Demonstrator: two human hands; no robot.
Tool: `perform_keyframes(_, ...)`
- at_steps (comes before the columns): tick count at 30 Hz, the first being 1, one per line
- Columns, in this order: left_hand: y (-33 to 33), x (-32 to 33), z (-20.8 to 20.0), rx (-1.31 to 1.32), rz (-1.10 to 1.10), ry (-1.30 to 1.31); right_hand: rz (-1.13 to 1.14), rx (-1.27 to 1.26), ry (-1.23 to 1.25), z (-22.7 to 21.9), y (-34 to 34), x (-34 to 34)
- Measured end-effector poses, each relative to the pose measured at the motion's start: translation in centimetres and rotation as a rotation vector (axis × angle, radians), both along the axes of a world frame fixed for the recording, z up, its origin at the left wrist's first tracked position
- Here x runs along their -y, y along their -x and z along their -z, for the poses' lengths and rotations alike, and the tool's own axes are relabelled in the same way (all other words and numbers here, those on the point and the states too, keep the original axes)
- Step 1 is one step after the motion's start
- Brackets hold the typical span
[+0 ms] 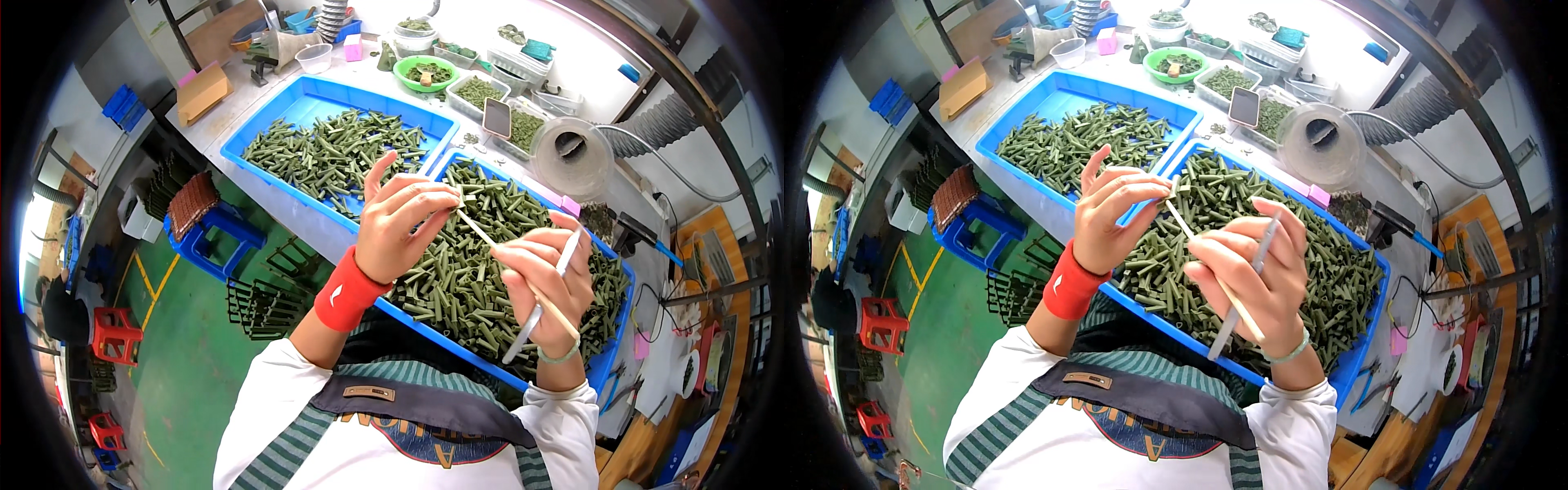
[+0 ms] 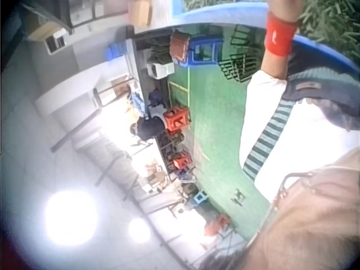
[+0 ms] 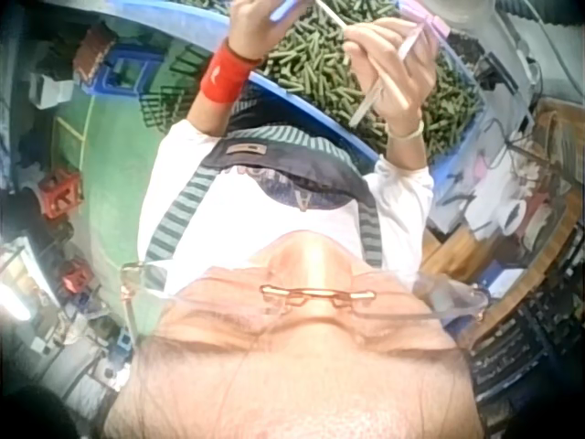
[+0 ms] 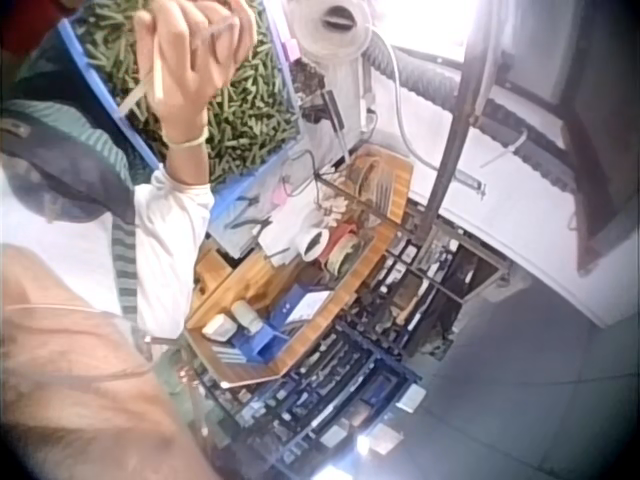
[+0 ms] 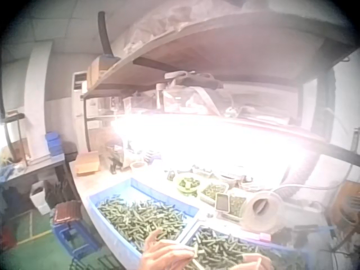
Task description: The person slides small green cylindrical components onto a thin wooden stick by hand, holding the stick with one hand and picking up components from a blue bin with the other.
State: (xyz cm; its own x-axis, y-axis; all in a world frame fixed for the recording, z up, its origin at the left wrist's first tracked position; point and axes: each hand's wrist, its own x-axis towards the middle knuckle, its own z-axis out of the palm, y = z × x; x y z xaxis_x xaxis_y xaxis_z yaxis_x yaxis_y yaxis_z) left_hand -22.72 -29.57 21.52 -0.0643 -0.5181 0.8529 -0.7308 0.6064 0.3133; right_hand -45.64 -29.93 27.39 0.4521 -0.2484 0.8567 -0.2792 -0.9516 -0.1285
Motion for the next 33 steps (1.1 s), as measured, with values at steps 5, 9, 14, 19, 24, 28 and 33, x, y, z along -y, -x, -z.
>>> perform_keyframes(5,-0.7,0.1,0.3,-0.053,0.014,-0.054,-0.096,0.13,-0.129,0.3,0.7,-0.6)
perform_keyframes(9,-1.0,0.3,0.7,-0.142,0.016,-0.082,-0.071,0.158,-0.097,0.0,1.3,-0.6)
perform_keyframes(14,-0.9,0.2,0.4,-0.152,0.022,-0.083,-0.141,0.118,-0.116,-0.1,0.4,-0.5)
perform_keyframes(19,-0.8,0.1,0.0,-0.081,-0.033,-0.058,-0.107,0.049,-0.116,-0.4,1.1,0.1)
perform_keyframes(24,-1.3,0.8,0.9,-0.067,-0.105,-0.075,-0.058,0.095,-0.061,-0.5,1.5,0.0)
perform_keyframes(28,-5.7,4.3,6.0,0.049,-0.253,-0.232,0.004,0.071,-0.03,-0.3,2.0,0.3)
perform_keyframes(33,-8.7,5.0,7.8,0.066,-0.333,-0.341,0.005,0.095,-0.028,-0.4,2.1,0.4)
